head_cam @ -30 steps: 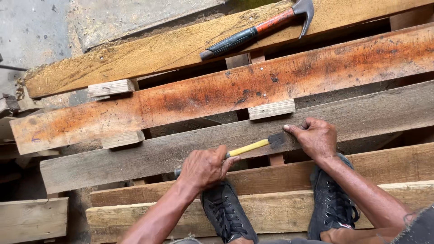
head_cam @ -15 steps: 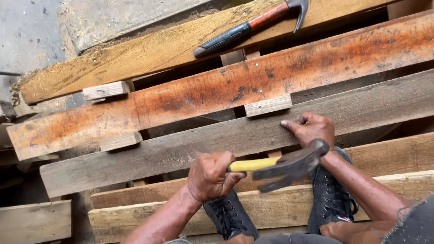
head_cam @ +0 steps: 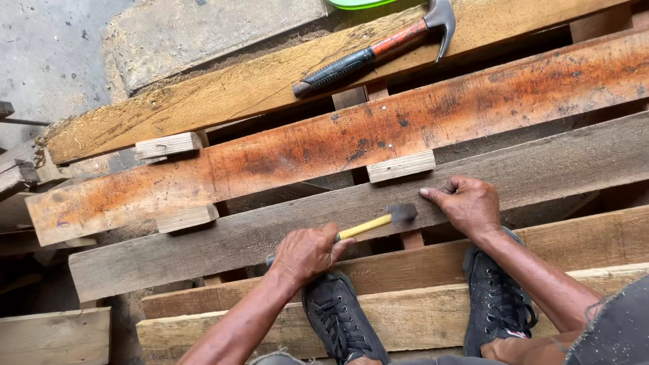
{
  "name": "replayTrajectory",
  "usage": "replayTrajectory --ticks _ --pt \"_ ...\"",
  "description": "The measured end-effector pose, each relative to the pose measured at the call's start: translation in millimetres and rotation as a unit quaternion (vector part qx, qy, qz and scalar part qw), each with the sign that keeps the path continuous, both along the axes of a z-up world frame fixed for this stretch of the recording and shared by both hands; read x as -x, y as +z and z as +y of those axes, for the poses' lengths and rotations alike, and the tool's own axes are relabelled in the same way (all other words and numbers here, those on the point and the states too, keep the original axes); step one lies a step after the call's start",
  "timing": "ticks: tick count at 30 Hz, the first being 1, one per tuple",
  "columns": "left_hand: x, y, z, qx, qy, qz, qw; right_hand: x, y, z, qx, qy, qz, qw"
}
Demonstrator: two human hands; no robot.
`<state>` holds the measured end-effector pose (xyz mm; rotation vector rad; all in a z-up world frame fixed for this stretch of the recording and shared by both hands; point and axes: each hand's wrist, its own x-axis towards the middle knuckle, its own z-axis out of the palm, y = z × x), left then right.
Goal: The person assembles a wooden pallet by positioning small wooden blocks and long planks onto a base structure. They use a hammer to drive nails into the wood, securing the components together. The person repeatedly aligns and fastens multiple planks across the pallet frame.
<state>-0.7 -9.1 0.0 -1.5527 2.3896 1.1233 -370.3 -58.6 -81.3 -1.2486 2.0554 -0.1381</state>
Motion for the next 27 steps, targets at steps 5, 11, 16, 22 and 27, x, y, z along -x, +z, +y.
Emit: replayTrajectory --ticks 5,11,16,22,27 --pt "15.5 23.7 -5.2 0.145 -0.001 0.116 0.983 -8.4 -4.3 -1.2 -0.008 -0.001 -0.004 1.0" --pt "-6.0 -15.8 -4.5 0.121 -0.048 0.065 0.989 2.1 -11.7 -3.5 0.003 0.006 -0.005 1.0" --pt "9.8 3.5 2.1 0.159 -0.037 0.084 0.983 1.7 -12.6 -6.1 0.01 -0.007 -0.009 1.0" --pt "-6.0 -0.6 -11.3 -0.054 -0.031 -0.05 0.997 3.7 -11.4 -6.6 -0.004 -0.001 -0.003 1.0" --pt "8.2 10.4 4.7 0.172 -0.005 0.145 0.974 1.1 -9.5 -1.5 0.006 -0.001 0.008 1.0"
